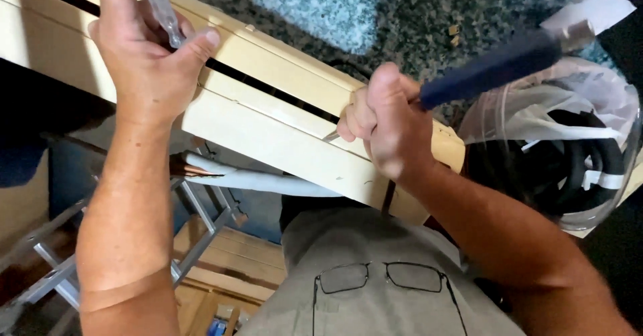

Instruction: Forcing open the plastic casing of an air conditioning unit using prying tools and screwdrivers

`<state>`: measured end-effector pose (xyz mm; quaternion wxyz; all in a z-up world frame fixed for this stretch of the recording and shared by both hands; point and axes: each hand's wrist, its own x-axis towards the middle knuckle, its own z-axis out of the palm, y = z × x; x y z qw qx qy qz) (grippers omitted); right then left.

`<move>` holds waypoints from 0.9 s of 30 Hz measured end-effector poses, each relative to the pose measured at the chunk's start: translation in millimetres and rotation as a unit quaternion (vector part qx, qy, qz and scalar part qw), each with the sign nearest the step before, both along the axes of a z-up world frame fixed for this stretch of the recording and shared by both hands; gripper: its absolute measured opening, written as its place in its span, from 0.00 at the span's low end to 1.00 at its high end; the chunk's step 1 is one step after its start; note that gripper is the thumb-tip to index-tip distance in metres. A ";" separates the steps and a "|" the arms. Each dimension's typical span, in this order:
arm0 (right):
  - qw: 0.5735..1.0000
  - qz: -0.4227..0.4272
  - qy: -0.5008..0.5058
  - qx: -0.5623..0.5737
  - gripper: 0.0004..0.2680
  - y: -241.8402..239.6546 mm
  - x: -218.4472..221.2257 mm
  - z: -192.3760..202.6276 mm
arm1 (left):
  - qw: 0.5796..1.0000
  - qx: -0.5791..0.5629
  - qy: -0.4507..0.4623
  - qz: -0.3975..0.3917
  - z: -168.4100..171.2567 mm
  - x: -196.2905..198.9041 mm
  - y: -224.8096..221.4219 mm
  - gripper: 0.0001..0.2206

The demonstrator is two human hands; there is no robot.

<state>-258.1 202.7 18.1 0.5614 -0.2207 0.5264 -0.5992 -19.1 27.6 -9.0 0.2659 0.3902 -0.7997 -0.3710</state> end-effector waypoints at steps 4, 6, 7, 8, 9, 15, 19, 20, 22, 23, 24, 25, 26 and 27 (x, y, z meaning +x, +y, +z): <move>0.998 -0.002 -0.034 -0.055 0.19 7.0 1.8 -2.4 | 1.000 0.012 0.018 -0.017 4.8 -2.5 0.9 0.38; 0.991 0.014 -0.060 -0.121 0.19 7.5 2.3 -0.2 | 0.999 -0.021 -0.021 -0.025 8.6 -4.3 -0.4 0.37; 0.990 0.015 -0.061 -0.123 0.19 8.8 3.4 -0.4 | 0.999 -0.023 -0.022 -0.023 11.3 -6.3 -0.5 0.37; 0.987 0.012 -0.049 -0.151 0.17 12.2 5.4 0.2 | 0.999 -0.014 -0.025 -0.018 13.9 -7.8 1.2 0.36; 0.983 0.008 -0.037 -0.178 0.16 15.8 7.4 0.9 | 1.000 -0.006 -0.028 -0.012 16.4 -9.3 3.1 0.36; 0.966 -0.011 0.008 -0.256 0.17 23.4 16.2 2.1 | 0.999 0.010 -0.043 -0.015 23.1 -16.0 1.9 0.36; 0.968 -0.030 0.022 -0.249 0.17 24.2 24.8 7.4 | 0.998 0.003 -0.062 -0.020 24.6 -14.2 4.6 0.41; 0.958 -0.021 0.048 -0.280 0.18 23.3 24.8 7.5 | 0.998 0.004 -0.061 -0.020 24.4 -13.8 4.8 0.41; 0.947 -0.011 0.075 -0.313 0.19 23.8 25.7 7.7 | 0.998 0.001 -0.061 -0.019 20.8 -11.1 4.3 0.41; 0.941 -0.004 0.103 -0.322 0.19 25.4 26.8 7.9 | 0.998 0.001 -0.055 -0.023 17.5 -8.5 3.6 0.43; 0.935 0.004 0.131 -0.329 0.19 27.9 28.4 8.3 | 0.998 0.002 -0.050 -0.025 14.2 -4.9 4.5 0.45; 0.935 0.005 0.130 -0.330 0.19 31.2 27.3 7.4 | 0.998 0.000 -0.050 -0.024 14.0 -4.3 4.9 0.45; 0.930 0.029 0.158 -0.330 0.19 33.7 25.6 6.2 | 0.998 0.008 -0.048 -0.026 13.4 -4.5 4.4 0.46; 0.925 0.053 0.185 -0.328 0.19 36.1 23.8 5.1 | 0.998 0.015 -0.046 -0.029 12.9 -4.8 3.8 0.46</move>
